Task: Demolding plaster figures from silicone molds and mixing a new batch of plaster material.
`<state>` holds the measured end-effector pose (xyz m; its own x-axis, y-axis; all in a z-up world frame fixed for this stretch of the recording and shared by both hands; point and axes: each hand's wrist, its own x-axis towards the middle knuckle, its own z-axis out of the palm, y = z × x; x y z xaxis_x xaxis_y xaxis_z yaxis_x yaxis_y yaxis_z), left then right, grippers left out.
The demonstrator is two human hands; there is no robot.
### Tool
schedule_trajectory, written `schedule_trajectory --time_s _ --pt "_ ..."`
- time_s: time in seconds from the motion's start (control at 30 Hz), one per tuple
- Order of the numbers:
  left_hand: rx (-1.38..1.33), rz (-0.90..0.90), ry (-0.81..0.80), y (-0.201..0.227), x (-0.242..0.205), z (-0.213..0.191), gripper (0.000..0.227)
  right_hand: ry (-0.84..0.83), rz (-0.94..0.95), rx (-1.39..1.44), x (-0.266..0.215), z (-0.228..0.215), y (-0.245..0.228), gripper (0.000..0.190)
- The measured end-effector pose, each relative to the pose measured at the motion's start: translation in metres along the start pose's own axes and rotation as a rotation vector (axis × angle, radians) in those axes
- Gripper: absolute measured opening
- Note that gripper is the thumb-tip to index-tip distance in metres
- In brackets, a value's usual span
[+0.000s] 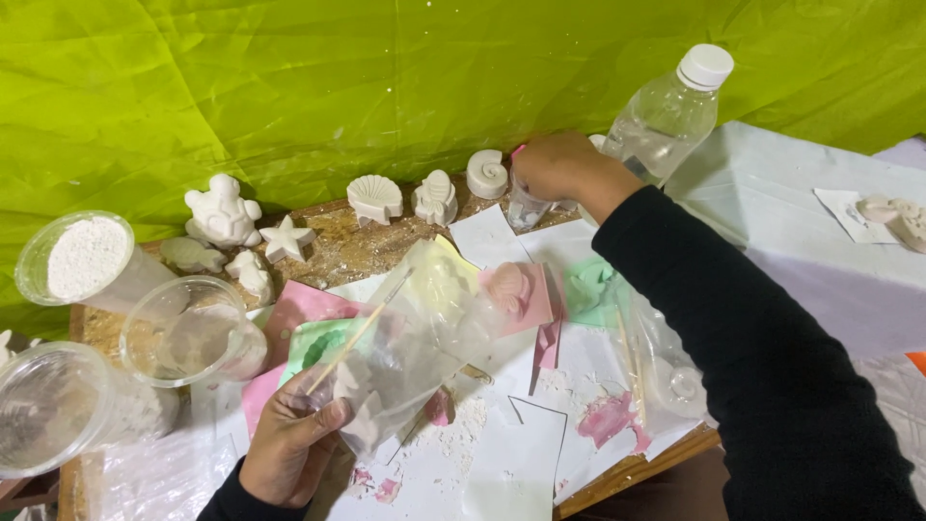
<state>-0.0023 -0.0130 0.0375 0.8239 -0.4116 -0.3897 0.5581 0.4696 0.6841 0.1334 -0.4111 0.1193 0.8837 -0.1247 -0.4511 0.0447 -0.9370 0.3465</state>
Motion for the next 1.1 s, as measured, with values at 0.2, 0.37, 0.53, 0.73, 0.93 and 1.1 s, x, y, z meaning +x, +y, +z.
schedule_trajectory --time_s 0.2,0.37,0.53,0.73,0.93,1.1 --pt "-0.001 0.073 -0.107 -0.017 0.01 -0.03 0.07 0.134 -0.077 0.046 -0.005 0.012 0.01 0.019" --pt "0.03 0.086 -0.12 -0.018 0.009 -0.031 0.066 0.216 -0.103 0.248 -0.039 -0.004 0.01 0.04" --pt "0.04 0.164 -0.286 -0.012 0.005 -0.025 0.078 0.35 0.015 0.331 -0.075 -0.027 0.013 0.017" --pt "-0.009 0.224 -0.263 -0.017 0.006 -0.028 0.059 0.958 -0.27 0.932 -0.189 -0.042 -0.024 0.003" --pt "0.06 0.226 -0.191 -0.021 0.009 -0.033 0.056 0.903 -0.412 0.985 -0.251 -0.06 -0.086 0.008" --pt "-0.011 0.244 -0.304 -0.018 0.005 -0.033 0.054 0.676 -0.5 0.717 -0.24 -0.059 -0.105 0.011"
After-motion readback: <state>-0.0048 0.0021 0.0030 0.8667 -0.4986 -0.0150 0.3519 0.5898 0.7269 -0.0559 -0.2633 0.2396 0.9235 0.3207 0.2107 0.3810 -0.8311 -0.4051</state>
